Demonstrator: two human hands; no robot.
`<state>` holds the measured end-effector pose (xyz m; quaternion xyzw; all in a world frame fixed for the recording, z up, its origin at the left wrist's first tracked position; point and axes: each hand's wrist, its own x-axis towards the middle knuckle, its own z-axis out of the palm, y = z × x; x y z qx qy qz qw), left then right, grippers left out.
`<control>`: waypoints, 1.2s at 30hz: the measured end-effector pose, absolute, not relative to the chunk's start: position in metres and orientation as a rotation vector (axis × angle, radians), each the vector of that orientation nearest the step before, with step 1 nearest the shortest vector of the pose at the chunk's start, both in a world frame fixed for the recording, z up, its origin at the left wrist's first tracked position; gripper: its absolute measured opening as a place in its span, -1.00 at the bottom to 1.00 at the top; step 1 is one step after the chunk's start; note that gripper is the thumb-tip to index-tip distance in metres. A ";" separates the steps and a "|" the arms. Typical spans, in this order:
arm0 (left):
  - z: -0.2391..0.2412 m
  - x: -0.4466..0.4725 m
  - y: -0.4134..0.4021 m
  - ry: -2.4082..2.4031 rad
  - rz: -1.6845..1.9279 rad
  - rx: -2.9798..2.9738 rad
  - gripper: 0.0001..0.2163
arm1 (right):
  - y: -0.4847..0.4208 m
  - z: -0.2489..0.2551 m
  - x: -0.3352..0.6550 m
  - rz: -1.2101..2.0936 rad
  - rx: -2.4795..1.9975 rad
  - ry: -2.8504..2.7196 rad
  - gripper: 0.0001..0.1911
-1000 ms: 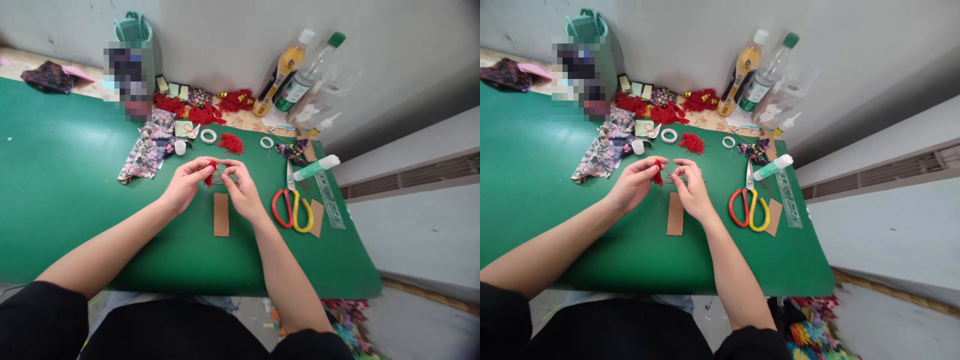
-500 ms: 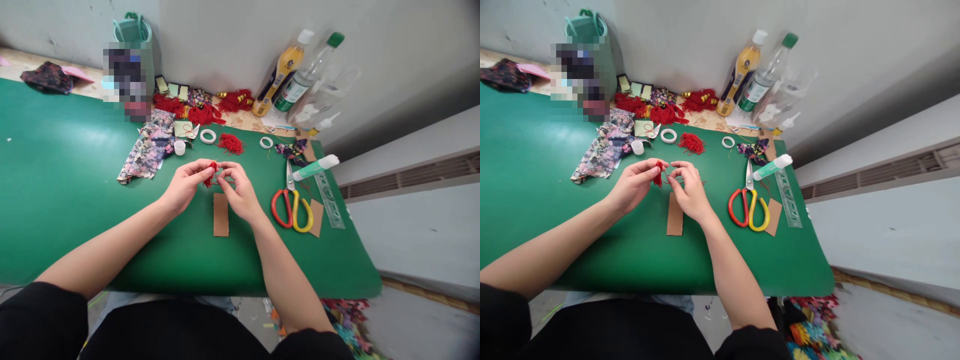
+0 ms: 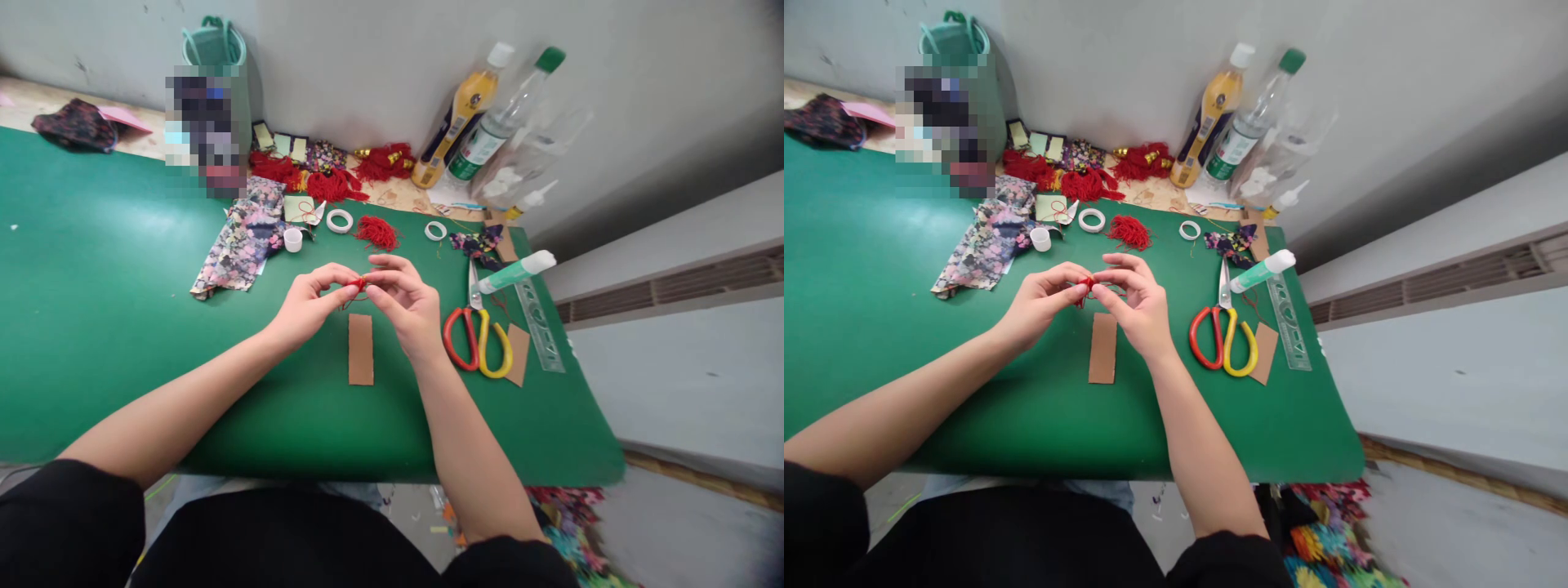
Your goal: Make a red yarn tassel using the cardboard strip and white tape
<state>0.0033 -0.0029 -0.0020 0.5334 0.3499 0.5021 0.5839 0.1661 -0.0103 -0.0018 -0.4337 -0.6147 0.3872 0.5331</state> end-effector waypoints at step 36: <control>-0.001 0.007 -0.011 0.786 1.182 1.313 -0.68 | -0.009 -0.005 0.169 0.861 -1.017 -1.516 -0.85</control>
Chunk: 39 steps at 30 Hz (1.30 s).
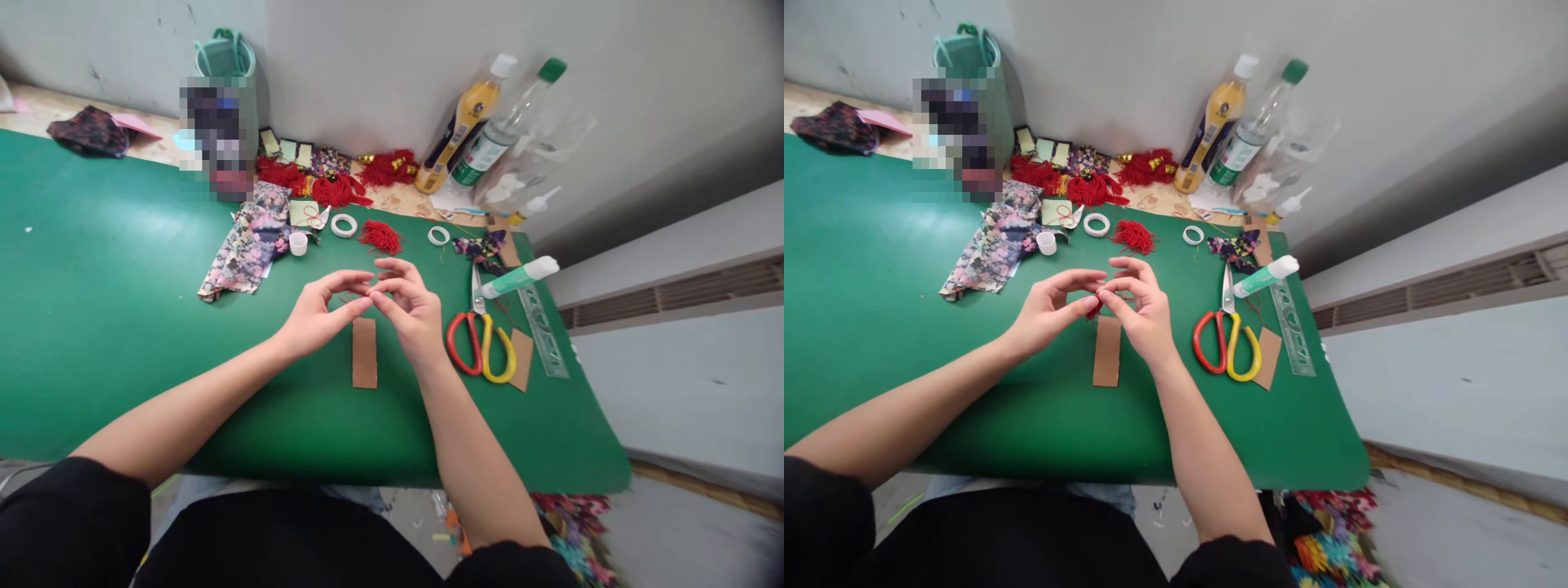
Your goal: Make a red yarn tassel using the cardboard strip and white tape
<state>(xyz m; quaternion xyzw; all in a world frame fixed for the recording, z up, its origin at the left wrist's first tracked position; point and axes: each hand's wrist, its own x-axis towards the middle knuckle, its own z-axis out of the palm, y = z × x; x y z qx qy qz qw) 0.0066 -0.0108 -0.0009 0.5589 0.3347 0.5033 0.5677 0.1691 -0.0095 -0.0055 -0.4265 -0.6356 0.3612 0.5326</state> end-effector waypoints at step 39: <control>0.003 0.006 -0.005 0.970 1.213 0.947 -0.67 | 0.013 -0.033 0.202 0.298 -1.571 -2.016 -0.90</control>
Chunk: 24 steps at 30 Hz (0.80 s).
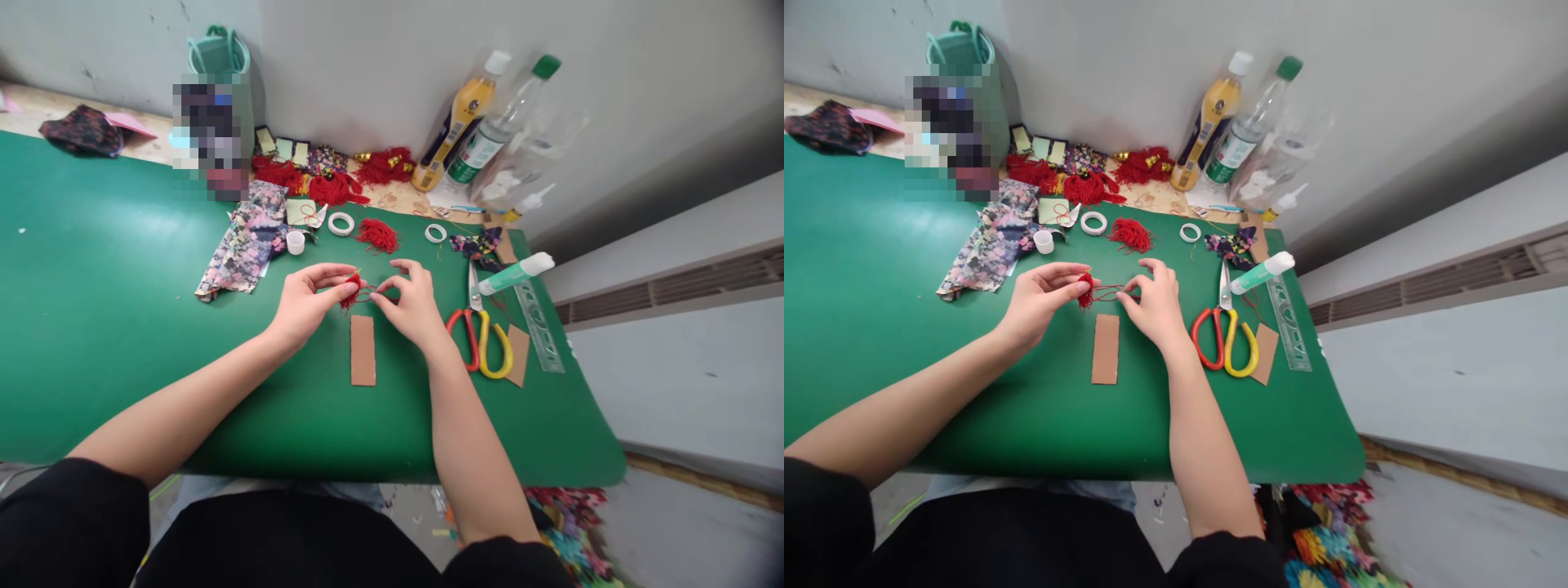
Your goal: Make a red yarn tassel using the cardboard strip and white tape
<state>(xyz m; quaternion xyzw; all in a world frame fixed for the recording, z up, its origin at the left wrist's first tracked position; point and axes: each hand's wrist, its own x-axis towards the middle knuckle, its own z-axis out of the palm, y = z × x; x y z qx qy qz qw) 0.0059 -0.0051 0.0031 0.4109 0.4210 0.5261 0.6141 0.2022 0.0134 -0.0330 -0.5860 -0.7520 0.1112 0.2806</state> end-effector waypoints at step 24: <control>0.002 0.006 -0.004 0.988 1.208 0.931 -0.70 | 0.013 -0.010 0.212 0.725 -1.168 -1.225 -0.83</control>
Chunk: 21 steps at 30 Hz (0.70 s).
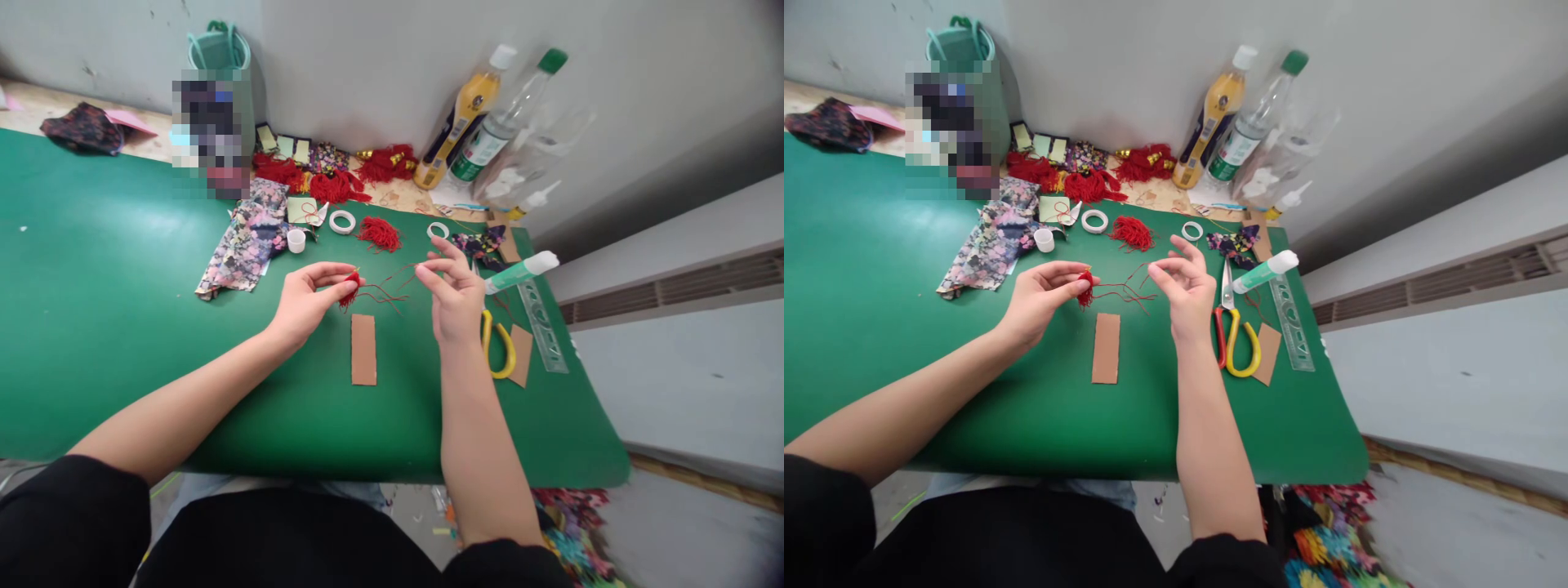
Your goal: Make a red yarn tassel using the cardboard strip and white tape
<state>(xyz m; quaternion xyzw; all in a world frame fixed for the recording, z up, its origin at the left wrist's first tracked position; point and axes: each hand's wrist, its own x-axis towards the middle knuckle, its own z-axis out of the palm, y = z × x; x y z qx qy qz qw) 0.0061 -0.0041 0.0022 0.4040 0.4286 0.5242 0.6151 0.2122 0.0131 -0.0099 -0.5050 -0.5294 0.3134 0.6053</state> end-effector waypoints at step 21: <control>0.001 0.006 -0.005 0.685 1.135 0.723 -0.68 | 0.001 -0.010 0.181 0.862 -1.100 -1.574 -0.85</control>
